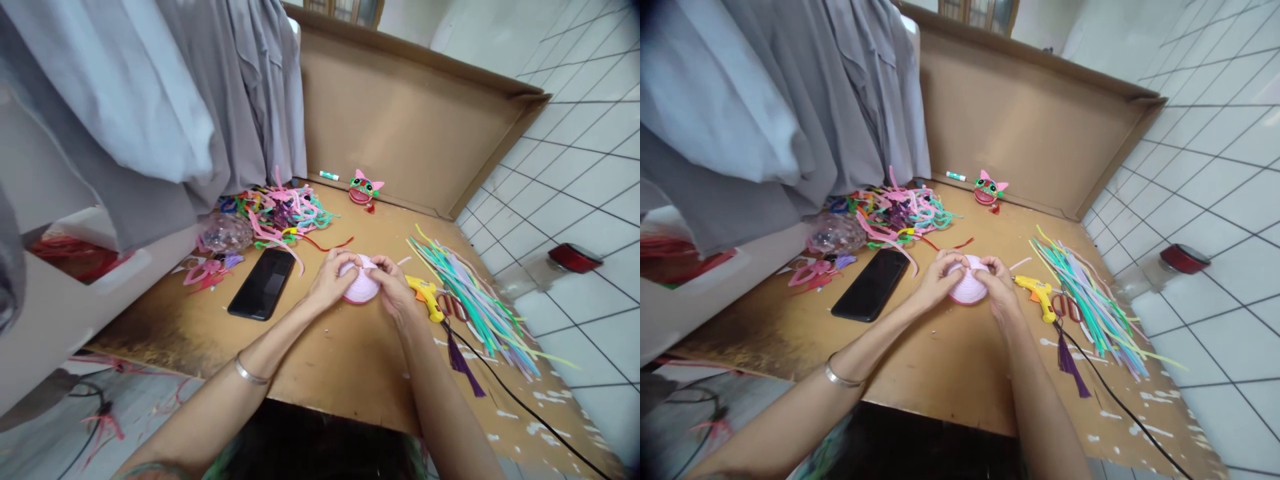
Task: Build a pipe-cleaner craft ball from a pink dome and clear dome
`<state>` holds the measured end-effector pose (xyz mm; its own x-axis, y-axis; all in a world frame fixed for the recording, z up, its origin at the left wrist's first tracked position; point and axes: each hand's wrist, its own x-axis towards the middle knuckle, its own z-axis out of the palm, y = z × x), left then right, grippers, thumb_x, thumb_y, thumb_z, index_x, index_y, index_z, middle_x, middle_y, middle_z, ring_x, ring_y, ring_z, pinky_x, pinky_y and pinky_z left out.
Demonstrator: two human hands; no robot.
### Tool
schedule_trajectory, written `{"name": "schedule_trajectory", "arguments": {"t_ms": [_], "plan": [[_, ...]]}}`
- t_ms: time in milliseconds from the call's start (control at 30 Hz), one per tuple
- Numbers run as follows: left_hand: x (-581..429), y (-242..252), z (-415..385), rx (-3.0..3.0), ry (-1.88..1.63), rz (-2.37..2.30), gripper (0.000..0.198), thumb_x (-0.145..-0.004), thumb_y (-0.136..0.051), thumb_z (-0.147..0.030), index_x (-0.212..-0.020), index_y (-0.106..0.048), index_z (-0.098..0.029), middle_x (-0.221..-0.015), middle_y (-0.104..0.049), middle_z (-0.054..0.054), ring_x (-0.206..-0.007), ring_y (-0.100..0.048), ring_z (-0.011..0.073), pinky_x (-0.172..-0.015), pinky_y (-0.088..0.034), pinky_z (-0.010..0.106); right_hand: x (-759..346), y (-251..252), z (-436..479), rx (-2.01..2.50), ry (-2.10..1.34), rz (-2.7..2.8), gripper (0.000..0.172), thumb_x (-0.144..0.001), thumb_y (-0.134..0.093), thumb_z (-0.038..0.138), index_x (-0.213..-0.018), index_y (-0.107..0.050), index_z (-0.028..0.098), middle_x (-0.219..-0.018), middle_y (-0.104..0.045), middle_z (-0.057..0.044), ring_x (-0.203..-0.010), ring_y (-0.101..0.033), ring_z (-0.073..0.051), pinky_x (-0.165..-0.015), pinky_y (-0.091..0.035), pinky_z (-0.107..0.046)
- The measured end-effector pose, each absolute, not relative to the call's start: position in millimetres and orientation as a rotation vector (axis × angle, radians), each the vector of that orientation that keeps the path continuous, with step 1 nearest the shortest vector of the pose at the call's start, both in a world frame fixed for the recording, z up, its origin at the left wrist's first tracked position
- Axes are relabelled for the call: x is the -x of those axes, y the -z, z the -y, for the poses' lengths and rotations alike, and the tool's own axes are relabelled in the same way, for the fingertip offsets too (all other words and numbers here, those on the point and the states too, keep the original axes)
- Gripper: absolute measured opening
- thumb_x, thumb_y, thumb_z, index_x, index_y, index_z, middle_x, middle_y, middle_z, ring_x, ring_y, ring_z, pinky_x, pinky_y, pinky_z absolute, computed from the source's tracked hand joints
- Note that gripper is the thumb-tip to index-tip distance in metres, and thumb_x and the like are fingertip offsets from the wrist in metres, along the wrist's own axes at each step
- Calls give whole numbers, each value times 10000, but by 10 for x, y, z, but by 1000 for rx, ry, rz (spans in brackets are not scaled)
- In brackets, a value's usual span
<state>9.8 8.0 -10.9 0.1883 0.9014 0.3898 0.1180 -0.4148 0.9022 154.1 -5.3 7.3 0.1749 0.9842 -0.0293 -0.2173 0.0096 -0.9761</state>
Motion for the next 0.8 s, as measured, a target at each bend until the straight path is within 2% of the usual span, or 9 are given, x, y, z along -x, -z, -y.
{"name": "schedule_trajectory", "arguments": {"t_ms": [800], "plan": [[-128, 154, -103, -1589, -1350, -997, 142, -722, -581, -189, -831, -670, -203, -962, -585, 38, -1005, -561, 203, -957, -421, 348, -1530, -84, 25, 1122, -1192, 932, 354, -425, -754, 201, -718, -556, 219, -683, -576, 51, -635, -512, -131, -617, -397, -275]]}}
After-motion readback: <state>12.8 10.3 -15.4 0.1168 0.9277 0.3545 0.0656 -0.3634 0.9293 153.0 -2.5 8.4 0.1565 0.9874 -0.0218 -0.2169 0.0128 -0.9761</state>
